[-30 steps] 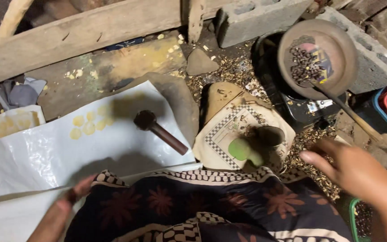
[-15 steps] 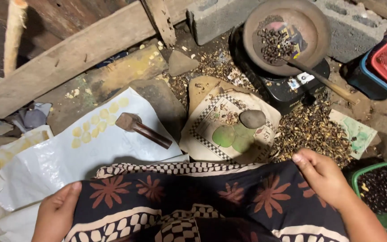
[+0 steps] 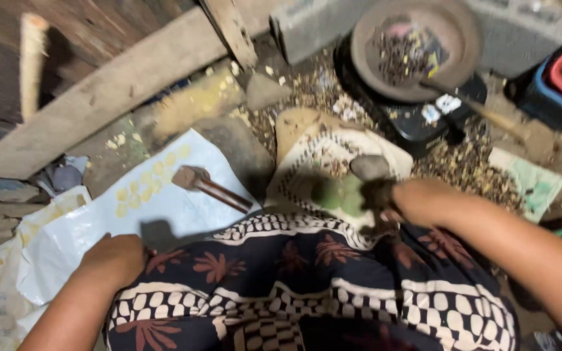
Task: Manually cracking nuts with a stone and flattening the meat into chips using a wooden mallet.
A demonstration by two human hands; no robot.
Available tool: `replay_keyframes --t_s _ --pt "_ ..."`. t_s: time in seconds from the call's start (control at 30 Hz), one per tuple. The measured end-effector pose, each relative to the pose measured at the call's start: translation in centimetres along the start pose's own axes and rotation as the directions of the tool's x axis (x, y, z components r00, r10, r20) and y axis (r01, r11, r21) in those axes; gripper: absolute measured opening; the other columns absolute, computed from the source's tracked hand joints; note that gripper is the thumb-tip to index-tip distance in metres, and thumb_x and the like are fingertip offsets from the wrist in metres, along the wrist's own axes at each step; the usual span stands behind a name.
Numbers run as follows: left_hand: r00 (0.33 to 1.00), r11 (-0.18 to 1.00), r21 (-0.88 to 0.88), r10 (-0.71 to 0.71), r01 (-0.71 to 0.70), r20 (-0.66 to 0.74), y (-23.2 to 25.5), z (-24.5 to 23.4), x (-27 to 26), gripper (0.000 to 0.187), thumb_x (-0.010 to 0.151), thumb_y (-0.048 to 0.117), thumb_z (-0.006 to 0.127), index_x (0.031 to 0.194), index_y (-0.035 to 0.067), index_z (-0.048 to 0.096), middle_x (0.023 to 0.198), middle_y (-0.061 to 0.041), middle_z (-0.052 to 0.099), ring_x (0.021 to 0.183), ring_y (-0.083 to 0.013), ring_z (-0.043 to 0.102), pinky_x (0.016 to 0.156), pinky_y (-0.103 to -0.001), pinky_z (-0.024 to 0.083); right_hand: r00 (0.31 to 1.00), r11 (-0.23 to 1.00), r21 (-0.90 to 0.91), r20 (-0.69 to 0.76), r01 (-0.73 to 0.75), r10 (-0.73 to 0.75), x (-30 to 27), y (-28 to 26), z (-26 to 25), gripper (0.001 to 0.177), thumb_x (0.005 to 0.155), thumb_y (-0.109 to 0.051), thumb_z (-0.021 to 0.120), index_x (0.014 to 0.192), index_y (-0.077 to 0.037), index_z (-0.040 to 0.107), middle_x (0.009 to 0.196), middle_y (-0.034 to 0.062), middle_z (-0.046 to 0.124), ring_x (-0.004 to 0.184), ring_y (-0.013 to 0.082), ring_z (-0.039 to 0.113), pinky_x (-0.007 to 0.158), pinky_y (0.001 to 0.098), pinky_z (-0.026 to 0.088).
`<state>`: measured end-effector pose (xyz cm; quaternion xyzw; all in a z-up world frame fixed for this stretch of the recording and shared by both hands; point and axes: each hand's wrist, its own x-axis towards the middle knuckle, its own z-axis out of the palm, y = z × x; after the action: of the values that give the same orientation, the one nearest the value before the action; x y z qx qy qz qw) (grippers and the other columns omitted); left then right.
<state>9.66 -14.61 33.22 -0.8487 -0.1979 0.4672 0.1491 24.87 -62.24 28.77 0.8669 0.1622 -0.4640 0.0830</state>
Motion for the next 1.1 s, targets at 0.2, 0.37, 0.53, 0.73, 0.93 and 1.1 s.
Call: replay_keyframes --t_s 0.2,0.37,0.53,0.73,0.93,1.1 --pt "0.994 0.981 0.195 0.003 -0.024 0.107 0.8 -2.0 0.3 0.02 0.087 0.035 0.066 0.075 0.033 0.082 0.096 0.009 0.079 0.104 -0.0157 0.069 0.109 -0.027 0.046 0.652 0.846 -0.128 -0.581 0.518 -0.488 11.2 -4.3 1.2 0.041 0.091 -0.021 0.064 0.132 -0.017 0.061 0.16 0.0064 0.041 0.101 0.0206 0.069 0.07 0.033 0.065" --pt "0.969 0.982 0.095 0.175 -0.161 -0.173 7.8 -3.6 3.8 0.032 0.095 0.038 0.056 0.101 0.017 0.08 0.1 -0.006 0.079 0.104 -0.0263 0.075 0.102 -0.045 0.05 0.611 0.788 -0.215 -0.526 0.577 -0.592 15.7 -4.2 5.9 0.074 0.098 -0.039 0.054 0.158 -0.005 0.027 0.161 0.0233 0.018 0.151 0.0397 0.017 0.12 0.0581 0.026" --pt "0.772 0.854 0.194 0.52 -0.483 -0.365 20.8 -3.0 9.6 0.025 0.091 0.018 0.06 0.081 0.013 0.082 0.073 -0.011 0.077 0.079 -0.0314 0.079 0.067 -0.05 0.061 0.359 0.718 -0.438 -0.651 0.541 -0.668 15.8 1.0 11.5 0.066 0.093 -0.028 0.058 0.149 0.003 0.044 0.159 0.0208 0.043 0.148 0.0371 0.039 0.118 0.0425 0.036" --pt "0.679 -0.186 -0.862 0.546 -0.472 -0.49 35.8 2.1 21.9 0.042 0.099 0.009 0.033 0.131 0.003 0.061 0.121 -0.009 0.072 0.102 -0.0169 0.068 0.088 -0.028 0.052 0.49 0.935 -0.283 -0.797 0.214 -0.354 14.6 4.8 7.2 0.034 0.094 -0.048 0.06 0.118 -0.024 0.065 0.106 0.0016 0.061 0.102 0.0246 0.069 0.071 0.0339 0.059" --pt "0.331 0.345 -0.752 0.927 -0.562 0.178 39.4 -3.8 17.7 0.053 0.098 0.019 0.057 0.144 -0.006 0.053 0.122 -0.034 0.069 0.101 -0.0448 0.073 0.085 -0.052 0.062 0.501 0.826 -0.211 -0.708 0.523 -0.497 20.3 4.0 8.1 0.079 0.074 -0.039 0.08 0.143 -0.009 0.055 0.125 0.0158 0.056 0.117 0.0355 0.058 0.092 0.0445 0.057" --pt "0.618 0.359 -0.559 0.686 -0.747 -0.385 29.3 -13.9 8.8 0.038 0.093 0.025 0.053 0.124 0.017 0.074 0.118 -0.01 0.077 0.119 -0.03 0.07 0.105 -0.047 0.055 0.351 0.645 -0.282 -0.653 0.71 -0.671 15.7 0.0 10.9 0.063 0.085 -0.029 0.068 0.14 -0.001 0.056 0.122 0.0202 0.059 0.114 0.0361 0.059 0.091 0.0437 0.055"
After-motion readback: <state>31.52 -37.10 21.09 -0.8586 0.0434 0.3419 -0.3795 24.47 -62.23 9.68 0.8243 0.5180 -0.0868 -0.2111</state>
